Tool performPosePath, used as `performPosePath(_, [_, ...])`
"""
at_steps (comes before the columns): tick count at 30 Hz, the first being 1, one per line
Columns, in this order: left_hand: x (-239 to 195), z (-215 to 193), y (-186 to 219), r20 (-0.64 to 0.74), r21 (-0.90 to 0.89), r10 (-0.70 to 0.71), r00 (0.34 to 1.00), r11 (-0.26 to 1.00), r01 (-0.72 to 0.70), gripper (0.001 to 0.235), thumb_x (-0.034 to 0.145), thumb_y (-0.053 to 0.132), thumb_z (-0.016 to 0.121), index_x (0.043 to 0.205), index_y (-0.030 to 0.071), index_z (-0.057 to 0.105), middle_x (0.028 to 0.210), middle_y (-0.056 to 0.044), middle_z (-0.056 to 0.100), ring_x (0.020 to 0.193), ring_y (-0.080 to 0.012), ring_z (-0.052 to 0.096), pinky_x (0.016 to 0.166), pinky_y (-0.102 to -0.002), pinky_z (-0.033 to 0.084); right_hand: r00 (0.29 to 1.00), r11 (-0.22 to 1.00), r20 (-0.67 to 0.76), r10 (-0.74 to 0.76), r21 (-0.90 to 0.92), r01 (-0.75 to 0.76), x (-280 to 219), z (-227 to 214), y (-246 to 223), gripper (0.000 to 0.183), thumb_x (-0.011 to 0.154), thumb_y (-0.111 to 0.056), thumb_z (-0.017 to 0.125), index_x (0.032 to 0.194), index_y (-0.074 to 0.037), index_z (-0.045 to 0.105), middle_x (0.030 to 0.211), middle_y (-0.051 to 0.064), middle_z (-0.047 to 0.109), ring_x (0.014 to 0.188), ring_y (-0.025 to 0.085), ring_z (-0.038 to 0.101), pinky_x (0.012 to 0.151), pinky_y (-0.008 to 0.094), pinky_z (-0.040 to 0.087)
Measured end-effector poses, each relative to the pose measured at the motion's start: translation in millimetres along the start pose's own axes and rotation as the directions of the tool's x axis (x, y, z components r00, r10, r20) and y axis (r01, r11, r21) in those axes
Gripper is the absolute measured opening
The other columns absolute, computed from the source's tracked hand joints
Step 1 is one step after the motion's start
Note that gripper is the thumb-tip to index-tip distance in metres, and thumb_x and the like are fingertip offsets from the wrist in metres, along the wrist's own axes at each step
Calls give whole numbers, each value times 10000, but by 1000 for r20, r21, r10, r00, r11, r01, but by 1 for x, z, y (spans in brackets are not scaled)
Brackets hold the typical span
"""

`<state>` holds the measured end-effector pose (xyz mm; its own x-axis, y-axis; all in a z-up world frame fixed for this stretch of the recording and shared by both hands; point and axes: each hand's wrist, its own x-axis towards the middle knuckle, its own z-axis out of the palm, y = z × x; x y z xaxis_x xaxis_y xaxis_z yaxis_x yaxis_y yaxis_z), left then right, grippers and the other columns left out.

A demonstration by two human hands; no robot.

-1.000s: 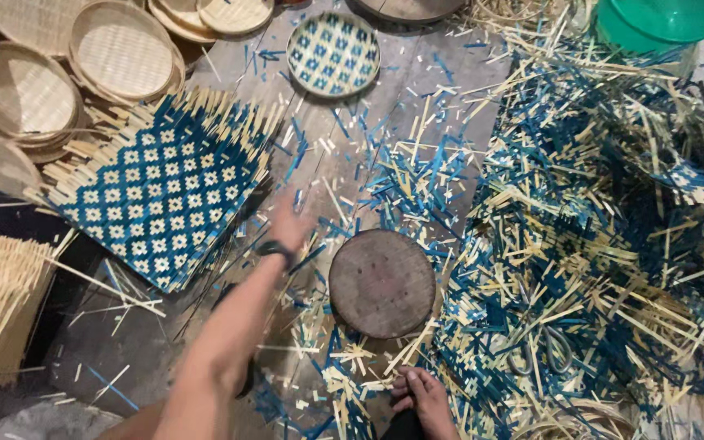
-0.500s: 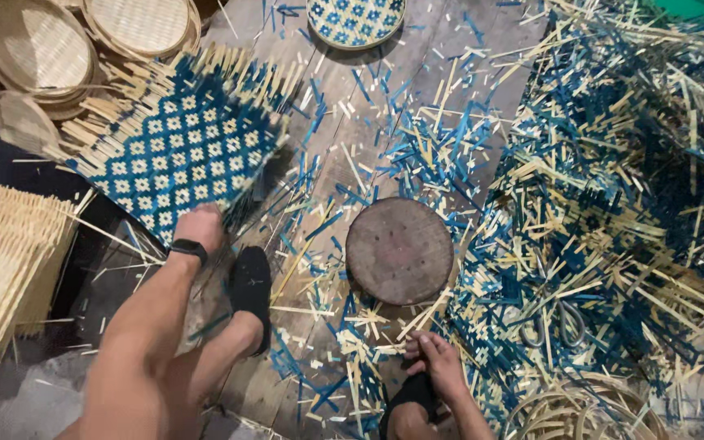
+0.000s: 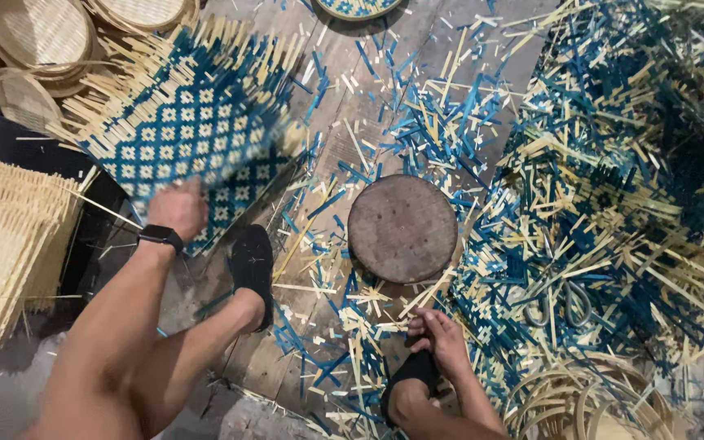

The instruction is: The person trims excess woven material from circular bamboo trays using shears. They repeatedly place a circular frame onto a woven mat, trim the overhanging edges, and stack the finished trays.

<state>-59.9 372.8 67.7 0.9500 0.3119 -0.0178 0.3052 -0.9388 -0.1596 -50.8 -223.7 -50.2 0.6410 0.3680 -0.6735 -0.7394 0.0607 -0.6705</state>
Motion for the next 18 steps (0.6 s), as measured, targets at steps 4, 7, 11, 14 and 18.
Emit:
performPosePath(4, [10, -30, 4, -188, -88, -84, 979, 994, 68, 158, 856, 195, 762, 1004, 156, 804, 860, -191, 702, 845, -386, 687, 748, -489, 545, 1000, 999, 24, -19, 49, 17, 1, -7, 9, 394, 1023, -264, 543, 1228, 58, 635, 939, 151, 704, 804, 225, 708, 561, 344, 607])
performPosePath(7, [16, -42, 4, -184, -346, -216, 959, 927, 143, 133, 876, 236, 802, 984, 166, 833, 859, -185, 728, 804, -365, 698, 722, -459, 552, 1000, 999, 20, 4, 49, -5, 5, -8, 9, 402, 1029, -275, 544, 1222, 65, 637, 947, 159, 713, 809, 227, 711, 557, 338, 603])
performPosePath(11, [7, -49, 6, 90, -576, -157, 983, 797, 180, 242, 815, 305, 857, 957, 114, 814, 849, -165, 758, 729, -314, 720, 693, -417, 561, 999, 997, 34, 0, 73, -2, 6, -11, 5, 397, 1031, -276, 543, 1221, 61, 631, 943, 167, 711, 814, 234, 712, 556, 348, 606])
performPosePath(14, [1, -58, 16, 105, -646, -116, 988, 747, 156, 227, 842, 250, 822, 1006, 96, 796, 882, -161, 753, 744, -295, 730, 715, -402, 575, 999, 997, 40, 3, 74, -6, 0, -13, 5, 391, 1032, -272, 539, 1219, 59, 631, 940, 169, 709, 811, 237, 714, 561, 351, 607])
performPosePath(18, [-5, -85, 42, -513, -227, 38, 857, 958, -178, 143, 922, 71, 740, 1065, 81, 750, 1045, -117, 766, 1003, -350, 701, 848, -418, 568, 1000, 999, 1, 18, 31, -18, 4, -9, 6, 389, 1040, -272, 523, 1217, 59, 626, 953, 168, 700, 820, 243, 712, 593, 364, 616])
